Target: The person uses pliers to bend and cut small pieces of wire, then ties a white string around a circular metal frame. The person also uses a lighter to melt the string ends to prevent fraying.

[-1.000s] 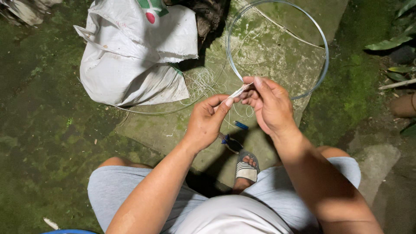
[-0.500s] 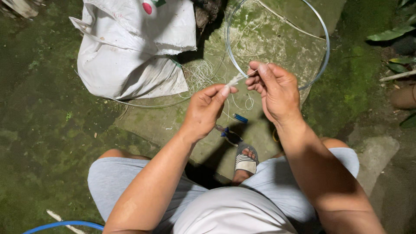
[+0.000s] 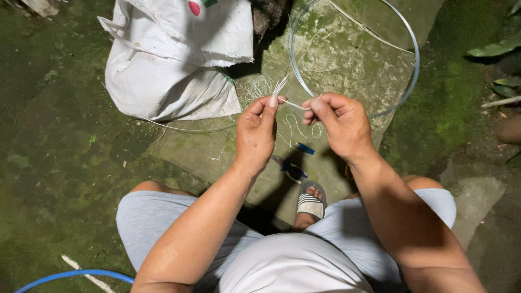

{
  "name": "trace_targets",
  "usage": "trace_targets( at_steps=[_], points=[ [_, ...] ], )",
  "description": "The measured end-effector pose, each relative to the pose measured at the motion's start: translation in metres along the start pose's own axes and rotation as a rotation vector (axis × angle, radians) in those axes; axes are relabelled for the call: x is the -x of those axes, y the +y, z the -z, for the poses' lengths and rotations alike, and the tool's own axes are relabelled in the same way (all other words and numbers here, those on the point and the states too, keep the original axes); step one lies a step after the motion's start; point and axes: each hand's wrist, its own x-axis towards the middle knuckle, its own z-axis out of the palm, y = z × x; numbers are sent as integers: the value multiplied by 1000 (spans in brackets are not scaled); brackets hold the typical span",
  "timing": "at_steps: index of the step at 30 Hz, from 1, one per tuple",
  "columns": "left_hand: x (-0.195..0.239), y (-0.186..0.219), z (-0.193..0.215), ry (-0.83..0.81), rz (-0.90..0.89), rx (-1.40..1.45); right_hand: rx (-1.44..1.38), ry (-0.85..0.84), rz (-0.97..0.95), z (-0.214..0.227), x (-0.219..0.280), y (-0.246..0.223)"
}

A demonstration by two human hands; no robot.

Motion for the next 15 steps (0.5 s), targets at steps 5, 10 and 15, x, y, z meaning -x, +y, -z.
trace_targets(
  at_steps=[5, 10, 15],
  points=[
    [-2, 0, 3, 9, -29, 1, 165, -165, -10, 1, 3, -9],
    [-3, -1, 5, -20, -42, 23, 230, -215, -55, 2, 2, -17],
    [-5, 1, 6, -45, -47, 54, 285, -273, -21, 9, 1, -19]
  ],
)
